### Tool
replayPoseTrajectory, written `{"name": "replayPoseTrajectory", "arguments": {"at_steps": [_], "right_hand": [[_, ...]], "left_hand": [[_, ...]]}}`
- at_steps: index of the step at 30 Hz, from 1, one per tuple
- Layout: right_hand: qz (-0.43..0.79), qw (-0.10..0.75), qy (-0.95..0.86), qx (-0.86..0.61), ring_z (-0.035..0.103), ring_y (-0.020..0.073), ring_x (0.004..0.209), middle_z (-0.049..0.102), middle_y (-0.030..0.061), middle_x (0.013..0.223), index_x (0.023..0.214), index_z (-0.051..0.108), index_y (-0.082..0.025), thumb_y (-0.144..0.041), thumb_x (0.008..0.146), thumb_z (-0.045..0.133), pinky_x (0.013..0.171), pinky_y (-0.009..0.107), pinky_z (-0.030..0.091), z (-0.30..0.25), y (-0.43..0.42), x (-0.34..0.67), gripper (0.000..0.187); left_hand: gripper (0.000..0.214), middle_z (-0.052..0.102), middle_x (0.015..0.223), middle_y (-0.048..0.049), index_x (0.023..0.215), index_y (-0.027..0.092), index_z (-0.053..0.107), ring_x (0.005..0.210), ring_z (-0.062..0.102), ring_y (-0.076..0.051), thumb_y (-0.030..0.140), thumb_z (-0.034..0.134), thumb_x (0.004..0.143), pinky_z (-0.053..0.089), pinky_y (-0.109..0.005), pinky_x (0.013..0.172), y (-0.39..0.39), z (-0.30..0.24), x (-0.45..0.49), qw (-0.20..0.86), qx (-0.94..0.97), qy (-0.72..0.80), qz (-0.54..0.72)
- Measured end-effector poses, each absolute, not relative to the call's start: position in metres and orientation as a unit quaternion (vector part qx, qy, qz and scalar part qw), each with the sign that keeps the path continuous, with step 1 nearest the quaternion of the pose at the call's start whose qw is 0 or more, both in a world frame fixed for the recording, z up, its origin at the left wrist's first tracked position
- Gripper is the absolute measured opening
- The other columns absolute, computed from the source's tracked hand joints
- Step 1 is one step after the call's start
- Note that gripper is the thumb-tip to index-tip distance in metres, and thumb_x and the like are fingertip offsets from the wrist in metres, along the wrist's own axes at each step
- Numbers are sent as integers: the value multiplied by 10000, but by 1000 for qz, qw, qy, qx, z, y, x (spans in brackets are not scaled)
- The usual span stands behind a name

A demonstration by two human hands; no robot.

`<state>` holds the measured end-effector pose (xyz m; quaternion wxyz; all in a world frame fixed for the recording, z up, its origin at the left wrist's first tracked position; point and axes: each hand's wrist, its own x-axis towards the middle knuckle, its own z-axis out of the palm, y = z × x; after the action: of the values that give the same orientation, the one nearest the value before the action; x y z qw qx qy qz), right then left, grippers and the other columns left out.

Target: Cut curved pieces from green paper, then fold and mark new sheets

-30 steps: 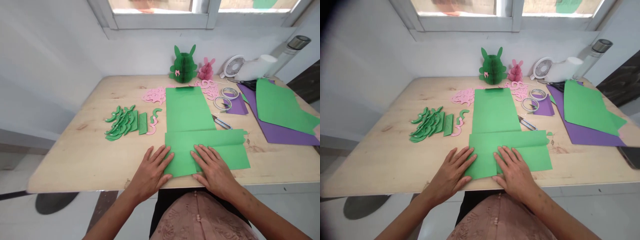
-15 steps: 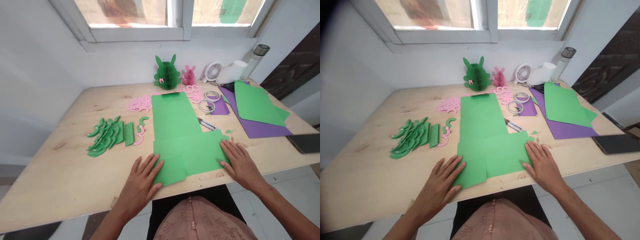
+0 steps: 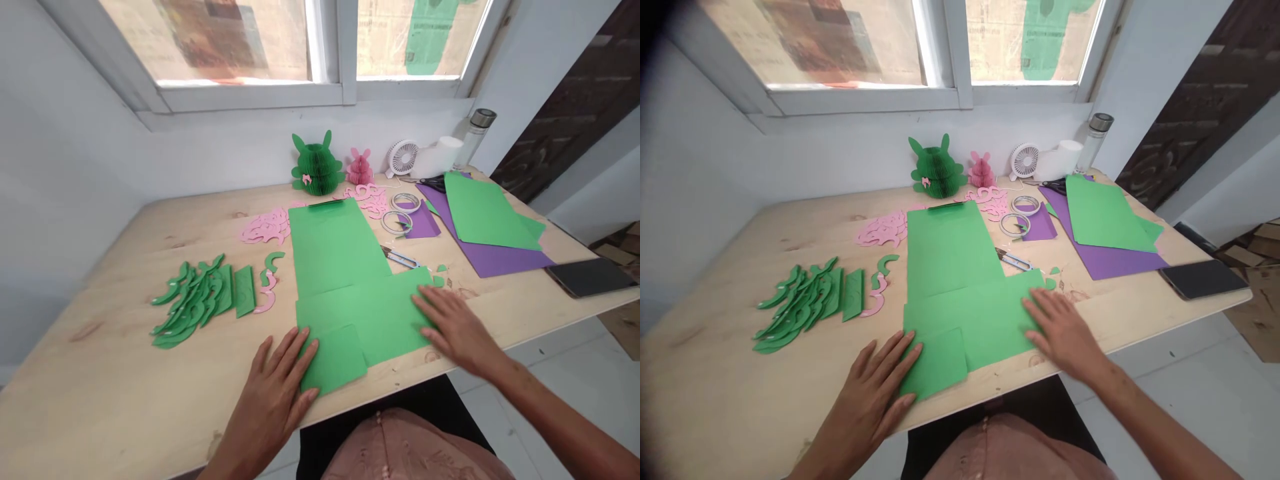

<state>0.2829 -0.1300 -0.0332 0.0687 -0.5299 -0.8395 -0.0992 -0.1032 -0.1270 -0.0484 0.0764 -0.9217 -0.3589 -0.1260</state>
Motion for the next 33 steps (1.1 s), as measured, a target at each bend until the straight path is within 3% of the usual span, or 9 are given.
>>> {"name": "replayPoseTrajectory", "arguments": {"at_steps": [4,9,17,21,24,27,31,33], "right_hand": [[-152,103,-765,-617,453,303,1256,543,176,1321,1306,498,-118,-333,951,395,973,506,395,-37,-121,323,427],[-112,148,-838,-513,491,246,1218,581,129,1283,1263,529,-145,-271,909,508,1026,430,380,-39,-130,319,377],[-147,123,-770,-609,487,282,1195,603,131,1239,1174,594,-144,-304,933,415,975,456,391,-34,-104,318,340],[-137,121,-795,-578,474,261,1219,574,130,1294,1257,543,-124,-313,939,419,1005,433,368,-35,-103,313,391],[-138,97,-783,-598,480,292,1220,579,144,1290,1269,543,-127,-345,944,400,989,482,366,-35,-101,317,417],[-156,127,-752,-627,486,318,1216,607,152,1246,1211,586,-136,-306,943,381,978,514,367,-31,-102,315,378],[-93,218,-826,-512,497,277,1217,601,143,1258,1317,492,-138,-246,905,484,1023,476,367,-23,-117,264,426],[-27,210,-887,-411,461,283,1254,576,142,1296,1351,457,-140,-271,886,526,1035,492,365,-20,-128,224,488]], "left_hand": [[577,440,1435,-91,1392,197,401,1357,349,-259,395,519,864,97,-445,1158,-126,-48,-103,80,-922,-357,-126],[581,427,1444,-94,1398,191,388,1367,329,-259,384,516,865,94,-451,1158,-127,-48,-102,83,-922,-358,-120],[571,457,1424,-82,1395,218,390,1341,377,-252,383,520,864,130,-444,1155,-127,-48,-103,89,-921,-360,-123],[564,448,1431,-78,1394,224,396,1346,368,-250,394,514,869,121,-443,1158,-127,-49,-103,86,-922,-360,-115],[562,434,1440,-83,1393,210,400,1363,338,-255,382,515,871,101,-448,1160,-127,-48,-103,73,-921,-364,-116],[549,414,1454,-83,1393,207,398,1372,320,-262,380,499,882,112,-469,1155,-129,-46,-101,54,-917,-380,-106],[514,367,1483,-79,1390,212,401,1385,293,-259,390,454,910,145,-490,1144,-133,-42,-97,19,-913,-402,-75],[496,358,1487,-82,1379,204,416,1392,277,-262,392,435,921,159,-504,1138,-133,-39,-95,1,-907,-415,-68]]}}
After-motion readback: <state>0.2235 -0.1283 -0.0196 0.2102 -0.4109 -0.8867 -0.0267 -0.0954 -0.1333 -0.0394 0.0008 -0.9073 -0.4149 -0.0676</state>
